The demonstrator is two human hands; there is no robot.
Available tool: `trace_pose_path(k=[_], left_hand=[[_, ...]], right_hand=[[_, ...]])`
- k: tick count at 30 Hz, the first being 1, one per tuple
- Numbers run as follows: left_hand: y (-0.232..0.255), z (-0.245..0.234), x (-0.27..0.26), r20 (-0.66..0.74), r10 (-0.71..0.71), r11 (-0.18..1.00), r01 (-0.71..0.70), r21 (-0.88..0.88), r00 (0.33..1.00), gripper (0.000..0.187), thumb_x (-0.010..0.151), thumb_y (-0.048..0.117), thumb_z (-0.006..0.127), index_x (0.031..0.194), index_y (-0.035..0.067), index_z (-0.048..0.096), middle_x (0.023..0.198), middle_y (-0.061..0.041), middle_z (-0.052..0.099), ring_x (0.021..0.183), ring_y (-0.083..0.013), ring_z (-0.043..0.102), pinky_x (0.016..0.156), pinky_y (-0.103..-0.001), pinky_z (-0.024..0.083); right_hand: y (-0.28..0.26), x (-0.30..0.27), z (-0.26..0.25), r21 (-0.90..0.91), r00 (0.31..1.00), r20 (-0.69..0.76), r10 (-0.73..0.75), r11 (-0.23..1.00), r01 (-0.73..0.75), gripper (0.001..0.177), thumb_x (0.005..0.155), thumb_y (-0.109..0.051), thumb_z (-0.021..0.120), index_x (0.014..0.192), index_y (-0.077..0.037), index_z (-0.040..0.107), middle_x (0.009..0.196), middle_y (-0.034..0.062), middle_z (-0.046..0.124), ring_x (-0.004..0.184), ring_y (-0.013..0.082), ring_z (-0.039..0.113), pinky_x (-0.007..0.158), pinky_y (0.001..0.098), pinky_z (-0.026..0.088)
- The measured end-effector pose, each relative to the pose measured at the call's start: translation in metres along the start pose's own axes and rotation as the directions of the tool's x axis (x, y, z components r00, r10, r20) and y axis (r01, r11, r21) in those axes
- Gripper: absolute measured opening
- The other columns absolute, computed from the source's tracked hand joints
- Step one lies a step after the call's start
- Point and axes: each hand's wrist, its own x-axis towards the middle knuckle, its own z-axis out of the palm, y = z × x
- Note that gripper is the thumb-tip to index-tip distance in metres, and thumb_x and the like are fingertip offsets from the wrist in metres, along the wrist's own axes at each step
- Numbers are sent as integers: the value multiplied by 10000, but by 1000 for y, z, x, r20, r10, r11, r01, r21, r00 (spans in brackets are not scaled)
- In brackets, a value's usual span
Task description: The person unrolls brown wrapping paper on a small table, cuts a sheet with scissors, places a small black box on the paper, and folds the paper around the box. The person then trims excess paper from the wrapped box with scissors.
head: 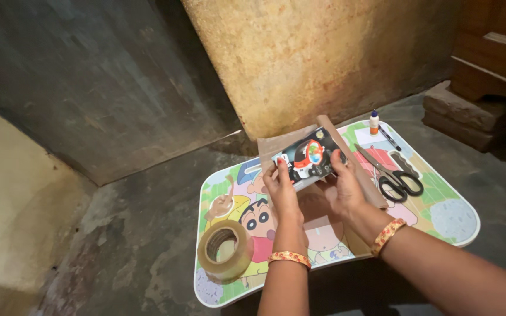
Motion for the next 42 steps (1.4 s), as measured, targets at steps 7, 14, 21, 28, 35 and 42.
trace_pose_path(k=[7,14,21,28,35,42], left_hand=[[-7,-3,20,39,11,1000,-10,-23,999,527,943,516,627,1274,108,581,1193,-45,652,1093,-159,571,946,-321,444],[-5,-6,28,45,53,998,-54,18,998,511,980,517,560,1260,92,605,1182,-28,650,1065,-146,560,938,-313,445],[-13,-19,30,108,31,963,-1,-268,994,494,1007,446,503,1346,96,579,1252,-38,667,1151,-150,615,997,-307,464],[-14,-26,35,92,-30,920,64,-387,995,332,1037,352,502,1273,123,547,1253,-75,659,1126,-193,633,945,-360,506],[-10,-26,34,47,62,866,-30,-499,997,356,948,143,633,1287,106,531,1235,-61,666,1121,-182,647,941,-358,546],[-9,-26,27,71,45,930,-16,-368,996,511,849,58,700,1347,126,606,1172,-67,649,1060,-173,629,916,-301,503]], right_hand=[[-2,-2,-11,-13,998,65,-17,1000,18,255,947,-364,669,1122,-189,612,1039,-6,661,1029,177,619,950,450,505],[-6,-2,-5,-59,999,46,0,998,3,288,944,-379,638,1130,-193,522,1117,48,643,1054,207,630,979,476,531],[2,4,-15,-161,995,87,-38,986,52,264,1010,-368,549,1166,-174,461,1153,71,591,1066,253,610,924,511,550],[11,15,-23,-108,977,198,-83,989,105,286,1038,-219,440,1304,-171,532,1232,65,619,1105,208,626,917,424,566],[6,5,-17,-250,976,204,-75,960,126,361,1049,-263,489,1384,-198,605,1253,28,616,1075,198,581,902,362,540],[-7,-7,6,-171,984,176,38,985,-8,543,908,-334,663,1416,-210,516,1160,54,608,993,252,607,707,382,579]])
